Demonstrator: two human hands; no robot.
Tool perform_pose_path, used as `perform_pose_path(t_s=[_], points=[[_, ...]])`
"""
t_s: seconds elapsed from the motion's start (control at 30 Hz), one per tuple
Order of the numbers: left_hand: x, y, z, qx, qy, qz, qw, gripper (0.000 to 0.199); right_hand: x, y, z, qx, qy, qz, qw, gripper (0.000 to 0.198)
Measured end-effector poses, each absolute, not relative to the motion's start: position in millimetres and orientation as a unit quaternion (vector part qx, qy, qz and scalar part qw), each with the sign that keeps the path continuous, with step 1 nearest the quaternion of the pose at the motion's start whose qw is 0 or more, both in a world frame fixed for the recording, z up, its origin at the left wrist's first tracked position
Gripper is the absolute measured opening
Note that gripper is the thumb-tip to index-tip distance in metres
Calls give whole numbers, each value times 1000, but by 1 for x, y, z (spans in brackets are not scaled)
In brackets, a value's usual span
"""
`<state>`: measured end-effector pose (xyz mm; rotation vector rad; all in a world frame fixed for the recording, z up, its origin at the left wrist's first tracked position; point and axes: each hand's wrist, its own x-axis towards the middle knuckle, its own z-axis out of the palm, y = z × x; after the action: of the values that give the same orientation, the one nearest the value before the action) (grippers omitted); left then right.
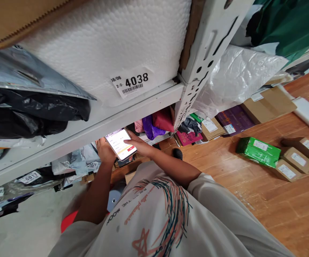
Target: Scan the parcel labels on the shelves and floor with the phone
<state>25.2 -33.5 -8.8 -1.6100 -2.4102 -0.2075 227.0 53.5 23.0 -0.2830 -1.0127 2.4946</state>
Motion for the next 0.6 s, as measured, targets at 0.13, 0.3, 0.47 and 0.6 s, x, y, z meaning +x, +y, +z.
perform_pose_path(t_s=[0.13,0.3,0.47,0.6], points=[[28,-32,-7,-553,-819,-66,139,29,241,53,26,-43,-335,923,183,86],[27,-33,-11,-560,-812,-59,153,29,257,50,26,-21,-342,925,166,97],[26,-34,-13,-569,-807,-52,150,28,266,48,29,-33,-348,922,168,97],[25,-34,-14,-573,-804,-46,151,27,268,46,32,-38,-345,923,167,97]])
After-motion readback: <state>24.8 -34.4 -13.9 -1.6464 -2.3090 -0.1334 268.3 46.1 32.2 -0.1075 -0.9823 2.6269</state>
